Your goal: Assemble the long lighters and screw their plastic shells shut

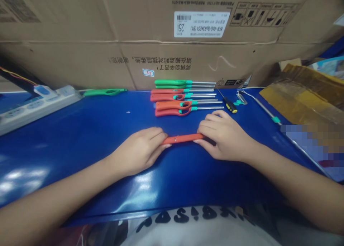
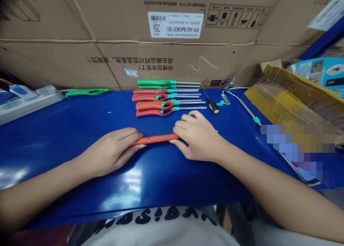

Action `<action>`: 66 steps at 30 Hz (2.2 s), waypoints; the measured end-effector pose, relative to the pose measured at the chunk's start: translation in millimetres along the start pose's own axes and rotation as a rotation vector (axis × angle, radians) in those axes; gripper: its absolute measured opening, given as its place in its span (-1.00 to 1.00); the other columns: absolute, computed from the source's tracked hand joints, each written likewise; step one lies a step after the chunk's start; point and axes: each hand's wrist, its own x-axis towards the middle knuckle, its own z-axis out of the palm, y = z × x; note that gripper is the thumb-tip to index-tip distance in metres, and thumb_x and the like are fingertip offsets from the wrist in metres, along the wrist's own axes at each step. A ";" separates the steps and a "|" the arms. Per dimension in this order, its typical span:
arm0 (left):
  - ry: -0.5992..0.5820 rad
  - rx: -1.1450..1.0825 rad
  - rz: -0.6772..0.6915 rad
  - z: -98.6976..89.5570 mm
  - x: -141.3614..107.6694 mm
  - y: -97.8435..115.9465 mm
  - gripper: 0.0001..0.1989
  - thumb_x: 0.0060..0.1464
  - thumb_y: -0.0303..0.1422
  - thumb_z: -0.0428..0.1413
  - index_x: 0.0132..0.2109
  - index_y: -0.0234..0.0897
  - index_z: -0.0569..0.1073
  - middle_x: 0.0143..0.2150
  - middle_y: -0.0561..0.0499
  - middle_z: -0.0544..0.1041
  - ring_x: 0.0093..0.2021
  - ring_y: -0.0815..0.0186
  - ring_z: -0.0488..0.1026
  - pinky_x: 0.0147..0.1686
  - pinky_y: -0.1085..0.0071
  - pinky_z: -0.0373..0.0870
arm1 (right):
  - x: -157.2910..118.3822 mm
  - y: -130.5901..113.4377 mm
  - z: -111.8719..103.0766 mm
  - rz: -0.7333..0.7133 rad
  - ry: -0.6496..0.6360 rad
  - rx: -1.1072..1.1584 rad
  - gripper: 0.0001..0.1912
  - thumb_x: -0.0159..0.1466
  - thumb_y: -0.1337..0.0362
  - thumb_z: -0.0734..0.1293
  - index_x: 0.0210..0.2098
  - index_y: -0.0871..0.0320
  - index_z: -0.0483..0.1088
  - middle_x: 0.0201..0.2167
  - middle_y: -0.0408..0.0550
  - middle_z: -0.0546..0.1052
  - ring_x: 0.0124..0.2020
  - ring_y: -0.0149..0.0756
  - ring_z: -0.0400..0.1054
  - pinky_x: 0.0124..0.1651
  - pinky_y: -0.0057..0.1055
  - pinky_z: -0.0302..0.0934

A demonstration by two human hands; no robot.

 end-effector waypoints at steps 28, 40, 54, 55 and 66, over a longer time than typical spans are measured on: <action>-0.261 0.100 -0.090 -40.3 4.1 42.1 -0.63 0.44 -0.12 -0.20 -0.07 -0.20 0.41 -0.31 0.00 0.58 -0.37 0.17 0.54 -0.37 0.31 0.31 | 6.4 -19.9 -30.9 -0.078 -0.043 0.379 -0.73 0.47 0.22 0.21 0.04 0.17 0.45 -0.03 0.01 0.58 -0.05 -0.24 0.46 -0.05 -0.31 0.22; -0.222 0.079 -0.077 -20.8 7.9 14.8 -0.62 0.44 -0.12 -0.19 0.11 -0.20 0.40 -0.16 -0.08 0.61 -0.17 0.08 0.58 -0.21 0.22 0.42 | 3.3 -7.1 -7.3 -0.084 0.063 0.145 -0.72 0.41 0.18 0.30 0.00 0.20 0.52 -0.11 0.00 0.65 -0.15 -0.20 0.54 -0.11 -0.27 0.28; -0.116 0.096 -0.142 -4.4 5.9 11.9 -0.66 0.43 -0.21 -0.11 0.15 -0.24 0.41 -0.01 -0.12 0.59 -0.10 0.07 0.61 -0.16 0.18 0.54 | 2.5 1.6 -5.9 -0.011 0.006 0.026 -0.64 0.38 0.09 0.35 0.02 0.22 0.52 -0.12 0.05 0.65 -0.06 -0.12 0.48 0.04 -0.17 0.23; -0.107 0.112 -0.149 -5.6 5.5 9.7 -0.66 0.43 -0.22 -0.10 0.15 -0.25 0.41 0.00 -0.13 0.59 -0.09 0.06 0.61 -0.16 0.17 0.55 | 1.4 6.1 -9.1 0.018 -0.013 0.010 -0.59 0.35 0.05 0.37 0.04 0.22 0.51 -0.09 0.07 0.64 -0.03 -0.09 0.47 0.08 -0.14 0.21; -0.088 0.200 -0.188 -18.8 3.5 -3.7 -0.64 0.42 -0.20 -0.14 0.12 -0.26 0.41 0.02 -0.16 0.60 -0.12 0.04 0.62 -0.25 0.22 0.52 | -16.8 61.3 -23.2 0.114 0.034 -0.009 -0.85 0.35 0.21 0.37 -0.17 0.11 0.57 -0.19 -0.01 0.66 -0.06 -0.09 0.51 0.25 0.05 0.04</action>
